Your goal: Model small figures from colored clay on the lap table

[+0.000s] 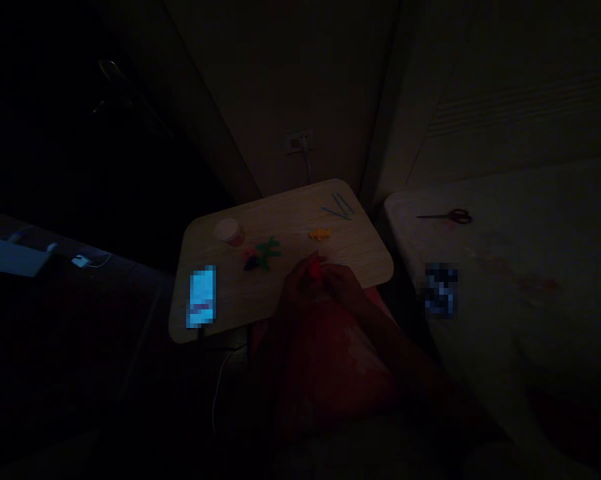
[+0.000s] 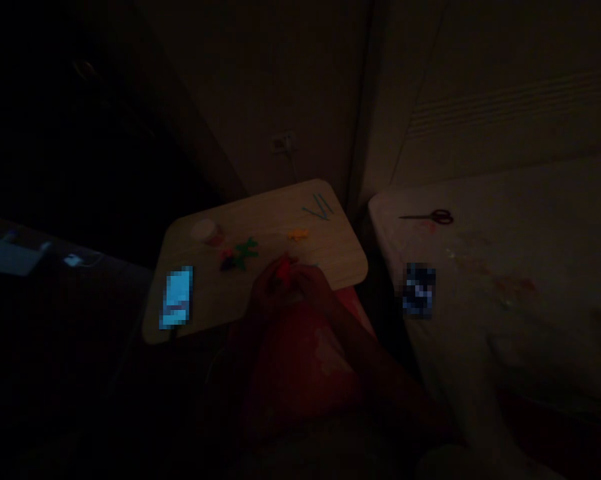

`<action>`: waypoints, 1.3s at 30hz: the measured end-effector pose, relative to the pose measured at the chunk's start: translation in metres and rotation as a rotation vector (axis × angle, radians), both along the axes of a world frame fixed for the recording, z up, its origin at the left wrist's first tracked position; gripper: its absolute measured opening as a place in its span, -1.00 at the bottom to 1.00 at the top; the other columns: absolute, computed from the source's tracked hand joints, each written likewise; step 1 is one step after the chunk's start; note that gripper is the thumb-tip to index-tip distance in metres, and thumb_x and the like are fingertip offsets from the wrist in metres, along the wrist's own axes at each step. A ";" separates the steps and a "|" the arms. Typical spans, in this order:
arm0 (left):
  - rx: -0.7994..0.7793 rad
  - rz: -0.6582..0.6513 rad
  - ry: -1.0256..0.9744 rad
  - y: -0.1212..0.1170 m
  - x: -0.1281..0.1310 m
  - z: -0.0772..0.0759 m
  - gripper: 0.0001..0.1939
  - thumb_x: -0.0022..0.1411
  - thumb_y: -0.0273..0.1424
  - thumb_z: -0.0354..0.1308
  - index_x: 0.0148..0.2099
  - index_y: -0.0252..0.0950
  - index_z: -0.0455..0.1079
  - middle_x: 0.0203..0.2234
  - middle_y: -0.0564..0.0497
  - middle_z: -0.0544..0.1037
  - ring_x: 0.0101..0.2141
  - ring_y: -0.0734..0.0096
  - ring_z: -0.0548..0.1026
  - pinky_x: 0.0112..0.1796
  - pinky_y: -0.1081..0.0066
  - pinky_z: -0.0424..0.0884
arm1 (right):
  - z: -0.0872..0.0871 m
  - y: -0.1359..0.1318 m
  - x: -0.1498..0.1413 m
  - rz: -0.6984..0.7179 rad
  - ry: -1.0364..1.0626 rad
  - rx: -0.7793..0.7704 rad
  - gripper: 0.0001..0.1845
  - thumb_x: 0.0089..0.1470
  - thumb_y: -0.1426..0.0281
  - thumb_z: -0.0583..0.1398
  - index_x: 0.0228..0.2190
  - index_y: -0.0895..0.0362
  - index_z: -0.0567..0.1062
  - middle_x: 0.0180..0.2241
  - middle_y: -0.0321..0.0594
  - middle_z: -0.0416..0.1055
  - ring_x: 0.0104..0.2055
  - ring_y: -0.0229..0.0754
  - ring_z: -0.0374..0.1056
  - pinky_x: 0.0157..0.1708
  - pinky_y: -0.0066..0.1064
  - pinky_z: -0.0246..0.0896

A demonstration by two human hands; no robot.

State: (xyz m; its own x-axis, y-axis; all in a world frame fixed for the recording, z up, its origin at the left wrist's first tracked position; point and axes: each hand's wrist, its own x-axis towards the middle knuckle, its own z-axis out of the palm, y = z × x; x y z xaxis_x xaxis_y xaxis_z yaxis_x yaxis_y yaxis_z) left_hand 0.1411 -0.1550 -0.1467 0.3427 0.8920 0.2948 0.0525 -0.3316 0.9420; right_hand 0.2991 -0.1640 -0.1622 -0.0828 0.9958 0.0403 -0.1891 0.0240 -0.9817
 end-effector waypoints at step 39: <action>-0.103 0.162 0.041 0.000 -0.001 -0.012 -0.42 0.37 -0.07 0.21 0.30 -0.25 0.31 0.03 -0.19 0.61 -0.03 0.16 0.61 -0.04 0.26 0.54 | 0.009 -0.004 -0.002 -0.080 -0.048 0.088 -0.75 0.10 0.21 0.38 -0.18 0.00 0.71 -0.08 -0.17 0.66 0.01 -0.05 0.53 0.12 -0.18 0.35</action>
State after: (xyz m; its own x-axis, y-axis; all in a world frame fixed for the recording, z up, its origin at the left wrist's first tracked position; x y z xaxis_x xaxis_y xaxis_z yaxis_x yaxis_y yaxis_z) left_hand 0.1404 -0.1551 -0.1592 0.2024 0.9611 0.1882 0.1363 -0.2179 0.9664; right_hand 0.2974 -0.1680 -0.1531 -0.0072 0.9920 0.1260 -0.1359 0.1238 -0.9830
